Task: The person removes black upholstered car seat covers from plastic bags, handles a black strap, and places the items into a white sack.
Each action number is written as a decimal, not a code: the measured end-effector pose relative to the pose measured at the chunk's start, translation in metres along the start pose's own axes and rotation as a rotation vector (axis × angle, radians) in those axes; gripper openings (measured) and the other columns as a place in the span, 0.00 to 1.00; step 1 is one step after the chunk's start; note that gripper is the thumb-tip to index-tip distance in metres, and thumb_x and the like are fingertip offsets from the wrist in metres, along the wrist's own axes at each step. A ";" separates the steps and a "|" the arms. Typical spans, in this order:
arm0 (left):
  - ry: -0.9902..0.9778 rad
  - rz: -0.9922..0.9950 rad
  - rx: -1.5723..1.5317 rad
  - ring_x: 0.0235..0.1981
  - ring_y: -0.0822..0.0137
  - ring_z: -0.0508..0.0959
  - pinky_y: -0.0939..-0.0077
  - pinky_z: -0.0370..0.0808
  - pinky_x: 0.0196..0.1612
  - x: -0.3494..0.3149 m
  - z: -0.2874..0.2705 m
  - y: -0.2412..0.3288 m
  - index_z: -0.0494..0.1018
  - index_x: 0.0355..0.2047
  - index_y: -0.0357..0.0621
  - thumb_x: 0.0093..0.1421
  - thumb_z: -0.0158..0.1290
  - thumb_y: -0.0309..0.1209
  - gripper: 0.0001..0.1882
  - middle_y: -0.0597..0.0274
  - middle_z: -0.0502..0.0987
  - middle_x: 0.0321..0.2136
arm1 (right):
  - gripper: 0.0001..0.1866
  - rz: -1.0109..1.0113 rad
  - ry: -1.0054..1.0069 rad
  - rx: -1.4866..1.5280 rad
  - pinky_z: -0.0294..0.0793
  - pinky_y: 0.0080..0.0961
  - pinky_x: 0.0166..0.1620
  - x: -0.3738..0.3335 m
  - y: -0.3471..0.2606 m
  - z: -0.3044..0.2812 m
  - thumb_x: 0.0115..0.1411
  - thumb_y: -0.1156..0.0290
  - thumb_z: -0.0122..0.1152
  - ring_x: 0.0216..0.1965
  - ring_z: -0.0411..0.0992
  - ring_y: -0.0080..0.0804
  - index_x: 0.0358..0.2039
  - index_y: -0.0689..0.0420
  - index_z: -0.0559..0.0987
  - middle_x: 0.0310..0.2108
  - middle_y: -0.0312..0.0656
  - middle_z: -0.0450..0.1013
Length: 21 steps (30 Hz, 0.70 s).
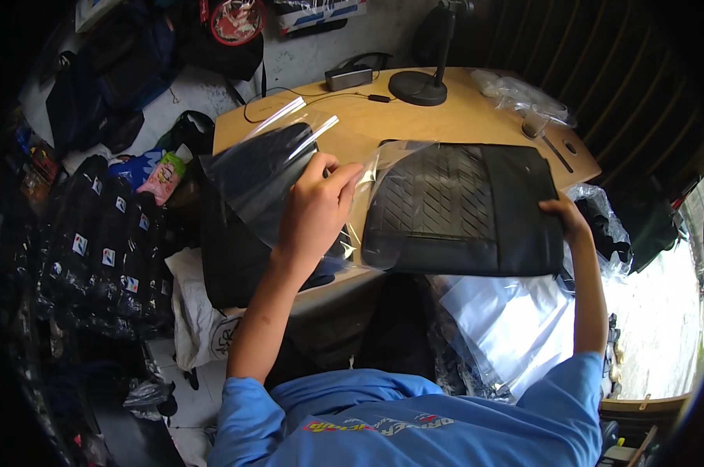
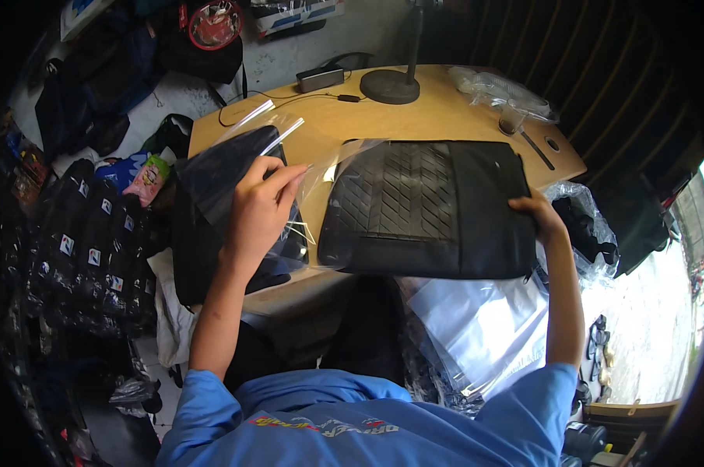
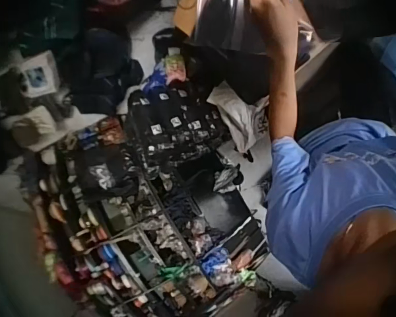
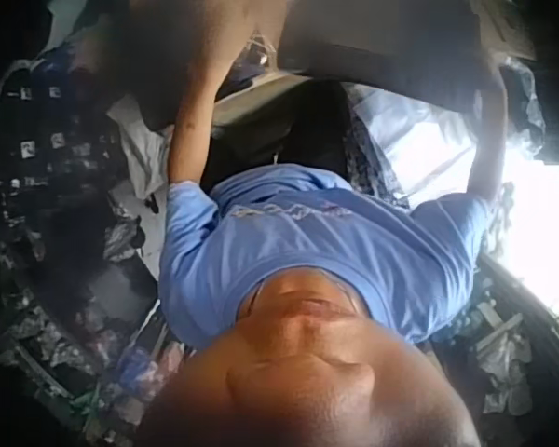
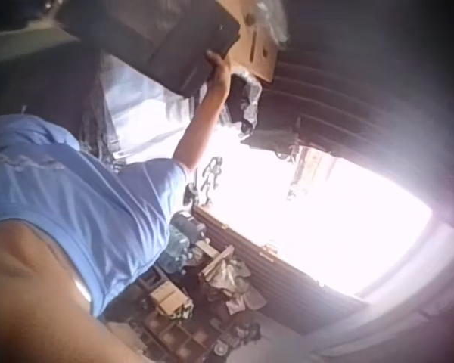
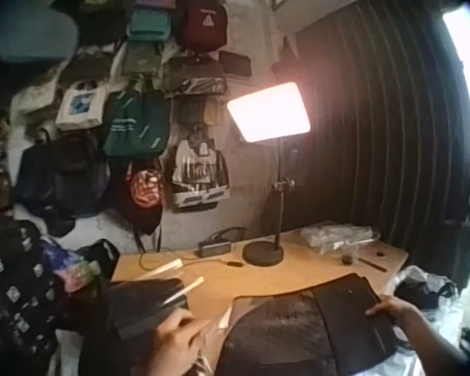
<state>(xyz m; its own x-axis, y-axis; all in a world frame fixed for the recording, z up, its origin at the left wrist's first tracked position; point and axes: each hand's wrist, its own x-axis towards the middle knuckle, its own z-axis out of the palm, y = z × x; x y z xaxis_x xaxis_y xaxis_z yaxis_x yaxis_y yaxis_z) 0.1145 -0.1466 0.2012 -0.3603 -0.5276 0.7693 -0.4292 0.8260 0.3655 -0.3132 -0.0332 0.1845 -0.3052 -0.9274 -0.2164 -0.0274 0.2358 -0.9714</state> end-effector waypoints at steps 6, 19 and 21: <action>-0.057 -0.052 0.039 0.25 0.55 0.75 0.69 0.71 0.28 -0.003 0.013 0.000 0.75 0.31 0.37 0.52 0.55 0.22 0.05 0.53 0.72 0.26 | 0.23 -0.162 0.430 0.100 0.73 0.19 0.37 -0.147 -0.022 0.016 0.44 0.73 0.52 0.28 0.72 0.29 0.44 0.62 0.71 0.30 0.41 0.71; -0.086 0.017 0.018 0.24 0.56 0.76 0.68 0.73 0.27 -0.019 0.026 0.010 0.77 0.32 0.41 0.53 0.55 0.25 0.06 0.56 0.72 0.26 | 0.14 -0.527 0.423 0.084 0.76 0.23 0.44 -0.266 -0.014 0.080 0.55 0.74 0.51 0.38 0.72 0.29 0.44 0.60 0.69 0.40 0.43 0.68; -0.131 0.056 0.005 0.24 0.57 0.77 0.69 0.73 0.27 -0.020 0.021 0.015 0.77 0.31 0.42 0.53 0.56 0.26 0.05 0.57 0.72 0.27 | 0.14 -0.474 0.360 0.168 0.76 0.23 0.44 -0.254 -0.022 0.084 0.56 0.73 0.51 0.38 0.72 0.29 0.43 0.60 0.70 0.40 0.43 0.69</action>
<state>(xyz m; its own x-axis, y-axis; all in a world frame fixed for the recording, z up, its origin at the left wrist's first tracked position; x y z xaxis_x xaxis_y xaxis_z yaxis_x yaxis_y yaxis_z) 0.0983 -0.1278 0.1804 -0.4885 -0.5027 0.7132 -0.4093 0.8539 0.3215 -0.1555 0.1731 0.2526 -0.5991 -0.7571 0.2605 -0.0973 -0.2541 -0.9623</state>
